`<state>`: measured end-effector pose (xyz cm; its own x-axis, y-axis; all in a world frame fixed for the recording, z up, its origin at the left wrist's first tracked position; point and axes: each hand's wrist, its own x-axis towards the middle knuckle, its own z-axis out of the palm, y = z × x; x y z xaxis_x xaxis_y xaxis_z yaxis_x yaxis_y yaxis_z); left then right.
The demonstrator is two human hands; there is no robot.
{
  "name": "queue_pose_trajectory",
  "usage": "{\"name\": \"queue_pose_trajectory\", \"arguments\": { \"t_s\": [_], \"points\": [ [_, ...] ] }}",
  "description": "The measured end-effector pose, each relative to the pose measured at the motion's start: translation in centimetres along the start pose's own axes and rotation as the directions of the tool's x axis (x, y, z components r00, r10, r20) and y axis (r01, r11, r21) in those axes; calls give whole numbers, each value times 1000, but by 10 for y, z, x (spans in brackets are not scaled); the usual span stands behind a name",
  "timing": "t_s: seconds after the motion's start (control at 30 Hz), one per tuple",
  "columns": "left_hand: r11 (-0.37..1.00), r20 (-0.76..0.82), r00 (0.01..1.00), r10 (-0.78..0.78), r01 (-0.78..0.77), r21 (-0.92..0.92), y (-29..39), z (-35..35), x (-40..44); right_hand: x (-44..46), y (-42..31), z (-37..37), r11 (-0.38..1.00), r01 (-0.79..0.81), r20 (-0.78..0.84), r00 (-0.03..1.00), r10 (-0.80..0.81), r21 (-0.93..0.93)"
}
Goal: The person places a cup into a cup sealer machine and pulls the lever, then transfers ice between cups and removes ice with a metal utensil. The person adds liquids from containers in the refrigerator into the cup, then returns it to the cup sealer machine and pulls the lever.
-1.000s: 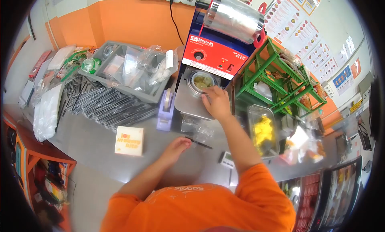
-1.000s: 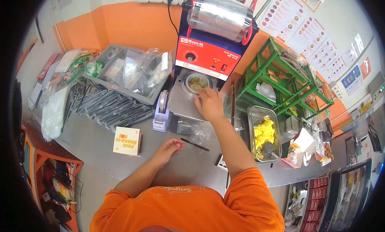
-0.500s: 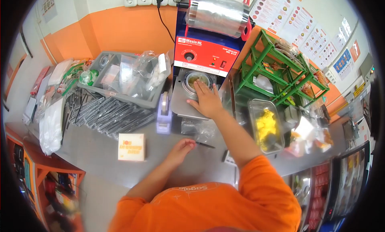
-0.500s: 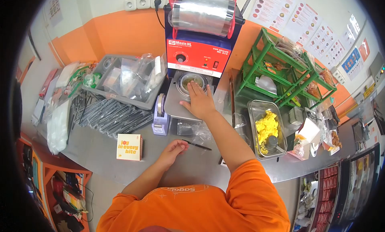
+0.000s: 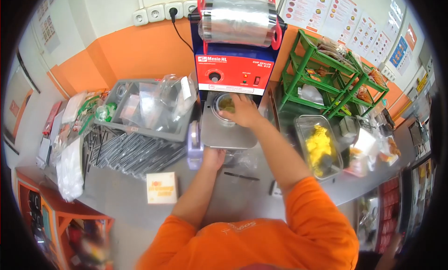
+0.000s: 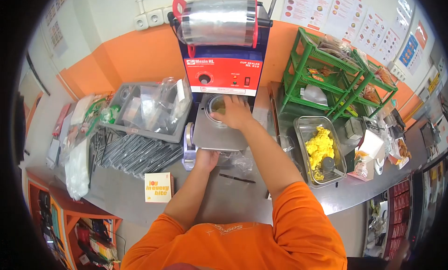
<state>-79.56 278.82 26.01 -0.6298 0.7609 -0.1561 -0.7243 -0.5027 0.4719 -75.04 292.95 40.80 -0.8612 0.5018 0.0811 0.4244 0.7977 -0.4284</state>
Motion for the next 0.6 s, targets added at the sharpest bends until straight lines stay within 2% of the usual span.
{"name": "queue_pose_trajectory", "arguments": {
  "t_s": [0.07,0.13,0.17,0.23,0.37,0.43,0.47,0.53,0.6],
  "points": [
    [999,70,998,7,-5,-38,10,33,7,2,-3,0,999,-49,18,999,50,-22],
    [984,220,976,-8,47,-175,14,45,21,5,-2,2,998,-55,6,998,55,-18],
    [982,224,975,-16,57,-180,11,45,30,6,-2,1,998,-51,8,999,52,-37],
    [993,214,971,110,-97,-69,4,45,45,5,-5,1,997,-59,-9,998,58,-54],
    [963,190,952,240,-258,73,-3,40,60,-3,-11,5,994,-82,-32,996,79,-71],
    [939,174,943,282,-309,149,-4,40,60,-8,-9,16,999,26,-265,964,-14,44],
    [925,163,940,300,-328,189,-6,40,58,-11,-9,19,999,24,-259,966,-11,46],
    [918,148,940,307,-334,215,-8,42,52,-15,-11,24,997,69,-407,911,-74,-27],
    [975,223,950,219,-220,-17,-9,46,39,-16,-13,18,998,49,-373,927,-33,34]
  ]
}}
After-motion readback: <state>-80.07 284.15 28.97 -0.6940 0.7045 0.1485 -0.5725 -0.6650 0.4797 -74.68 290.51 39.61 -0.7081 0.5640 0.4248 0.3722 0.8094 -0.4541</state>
